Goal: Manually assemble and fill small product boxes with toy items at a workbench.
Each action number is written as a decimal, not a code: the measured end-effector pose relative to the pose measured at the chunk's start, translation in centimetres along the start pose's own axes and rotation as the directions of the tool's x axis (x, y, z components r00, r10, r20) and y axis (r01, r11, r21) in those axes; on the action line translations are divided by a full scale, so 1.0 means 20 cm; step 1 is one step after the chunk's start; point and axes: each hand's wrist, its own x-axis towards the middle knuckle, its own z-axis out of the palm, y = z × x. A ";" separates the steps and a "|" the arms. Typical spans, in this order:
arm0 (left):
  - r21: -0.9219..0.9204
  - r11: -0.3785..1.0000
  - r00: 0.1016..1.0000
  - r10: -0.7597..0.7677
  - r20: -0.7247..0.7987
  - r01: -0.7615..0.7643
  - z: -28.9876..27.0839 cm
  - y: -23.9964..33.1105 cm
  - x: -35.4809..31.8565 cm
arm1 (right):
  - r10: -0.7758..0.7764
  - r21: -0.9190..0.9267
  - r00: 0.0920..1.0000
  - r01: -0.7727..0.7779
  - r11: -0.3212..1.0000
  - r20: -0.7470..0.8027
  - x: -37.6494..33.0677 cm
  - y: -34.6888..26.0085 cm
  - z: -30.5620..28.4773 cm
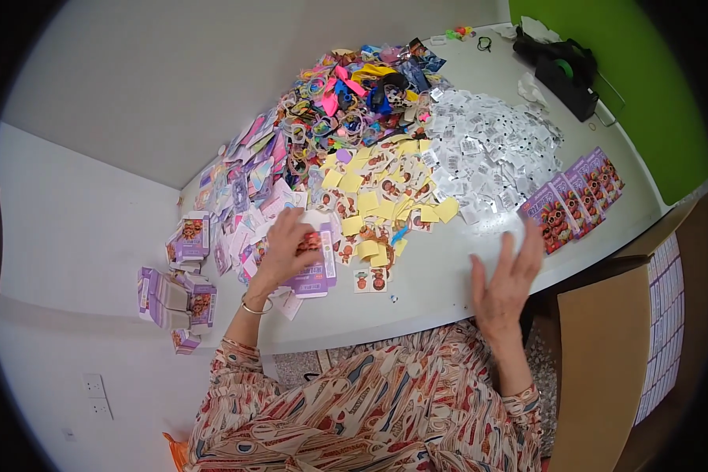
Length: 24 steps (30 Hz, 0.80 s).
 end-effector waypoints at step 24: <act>-0.958 0.280 0.998 0.025 -0.061 -0.065 0.10 0.95 0.39 | 0.313 0.384 0.904 -0.410 0.827 0.291 0.10 -0.09 -0.04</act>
